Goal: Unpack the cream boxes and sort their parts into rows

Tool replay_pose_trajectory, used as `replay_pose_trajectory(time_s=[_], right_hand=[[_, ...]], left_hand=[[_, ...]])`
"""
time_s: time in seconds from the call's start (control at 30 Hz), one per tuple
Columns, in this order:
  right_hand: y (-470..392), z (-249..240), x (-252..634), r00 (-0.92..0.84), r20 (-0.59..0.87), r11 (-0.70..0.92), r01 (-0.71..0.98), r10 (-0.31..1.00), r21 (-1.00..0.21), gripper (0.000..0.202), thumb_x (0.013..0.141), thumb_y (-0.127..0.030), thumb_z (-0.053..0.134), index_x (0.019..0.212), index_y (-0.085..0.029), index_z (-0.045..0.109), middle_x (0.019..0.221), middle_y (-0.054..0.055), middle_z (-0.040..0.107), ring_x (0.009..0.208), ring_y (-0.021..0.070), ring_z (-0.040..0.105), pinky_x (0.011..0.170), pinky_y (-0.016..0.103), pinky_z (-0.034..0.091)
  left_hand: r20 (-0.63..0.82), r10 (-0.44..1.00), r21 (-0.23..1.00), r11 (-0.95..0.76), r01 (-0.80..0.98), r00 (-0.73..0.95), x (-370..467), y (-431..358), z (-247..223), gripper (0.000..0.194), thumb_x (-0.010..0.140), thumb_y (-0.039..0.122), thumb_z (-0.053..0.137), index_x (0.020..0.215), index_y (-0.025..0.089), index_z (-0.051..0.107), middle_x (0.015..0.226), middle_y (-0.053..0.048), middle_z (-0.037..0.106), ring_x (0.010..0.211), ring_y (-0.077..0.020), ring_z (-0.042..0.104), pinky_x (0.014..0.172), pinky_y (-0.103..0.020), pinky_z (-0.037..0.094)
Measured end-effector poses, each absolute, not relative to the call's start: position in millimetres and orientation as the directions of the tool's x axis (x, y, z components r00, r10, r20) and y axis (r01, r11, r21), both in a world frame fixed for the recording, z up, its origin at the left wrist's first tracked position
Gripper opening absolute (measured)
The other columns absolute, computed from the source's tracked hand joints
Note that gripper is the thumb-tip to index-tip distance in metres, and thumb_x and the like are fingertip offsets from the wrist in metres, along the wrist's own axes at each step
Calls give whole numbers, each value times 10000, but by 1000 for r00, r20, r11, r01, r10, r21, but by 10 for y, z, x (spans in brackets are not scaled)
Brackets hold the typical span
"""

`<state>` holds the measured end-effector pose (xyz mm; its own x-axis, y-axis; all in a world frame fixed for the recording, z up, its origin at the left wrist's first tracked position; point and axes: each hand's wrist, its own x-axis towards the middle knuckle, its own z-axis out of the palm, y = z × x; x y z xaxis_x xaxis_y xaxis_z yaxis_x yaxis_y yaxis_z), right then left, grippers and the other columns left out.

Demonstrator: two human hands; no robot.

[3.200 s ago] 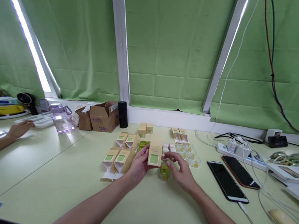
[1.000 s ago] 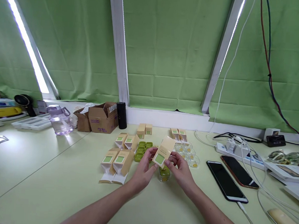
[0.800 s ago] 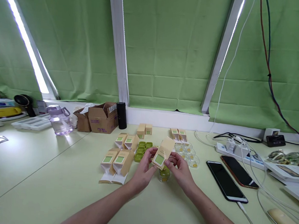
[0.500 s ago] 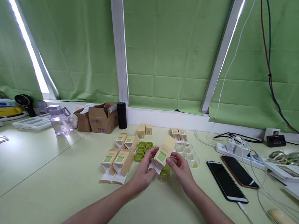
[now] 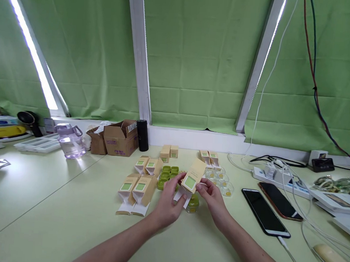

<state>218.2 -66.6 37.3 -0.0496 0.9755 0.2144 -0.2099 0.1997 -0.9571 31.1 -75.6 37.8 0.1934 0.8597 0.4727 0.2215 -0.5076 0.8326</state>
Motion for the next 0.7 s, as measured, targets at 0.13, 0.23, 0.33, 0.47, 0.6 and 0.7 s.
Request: replay_pose_trajectory(time_s=[0.13, 0.23, 0.33, 0.47, 0.6, 0.7], right_hand=[[-657, 368, 2177, -34, 219, 209, -190, 975, -959, 665, 668, -759, 801, 1044, -224, 677, 909, 118, 803, 936, 333, 759, 871, 473, 583], [-658, 375, 2176, -27, 221, 211, -199, 975, -957, 644, 675, -750, 801, 1029, -230, 665, 924, 110, 801, 941, 321, 752, 863, 450, 580], [-665, 381, 2184, -19, 200, 191, -227, 980, -955, 601, 706, -712, 805, 1027, -224, 663, 960, 103, 801, 927, 291, 740, 840, 396, 572], [-664, 378, 2198, -6, 177, 170, -243, 984, -955, 562, 735, -663, 812, 1035, -201, 698, 983, 99, 799, 839, 237, 715, 777, 330, 555], [-667, 397, 2188, -10, 159, 151, -258, 987, -954, 579, 701, -663, 839, 1019, -193, 722, 955, 98, 798, 808, 235, 710, 773, 331, 563], [-681, 431, 2168, -30, 134, 120, -284, 991, -951, 661, 626, -675, 882, 1054, -197, 723, 977, 114, 804, 871, 267, 732, 833, 364, 579]], left_hand=[[546, 828, 766, -554, 325, 125, 329, -743, 366, 481, 896, 331, 709, 1353, 245, 584, 1327, -137, 627, 1221, -335, 547, 1067, -479, 406], [607, 782, 689, -607, 396, 141, 325, -731, 357, 400, 945, 353, 652, 1320, 232, 589, 1273, -138, 647, 1181, -317, 571, 1037, -461, 418], [672, 705, 575, -689, 441, 226, 308, -724, 360, 384, 1002, 322, 544, 1374, 227, 557, 1283, -139, 658, 1193, -310, 575, 1049, -475, 397], [702, 645, 467, -737, 488, 302, 291, -702, 355, 404, 1060, 229, 358, 1435, 225, 508, 1237, -118, 689, 1108, -268, 601, 997, -460, 407], [725, 640, 451, -721, 526, 256, 295, -675, 310, 396, 1063, 191, 335, 1420, 228, 504, 1225, -108, 684, 1106, -246, 602, 992, -443, 423], [731, 648, 468, -706, 532, 217, 308, -673, 283, 387, 1052, 191, 377, 1418, 237, 495, 1276, -112, 661, 1184, -254, 578, 1010, -440, 438]])
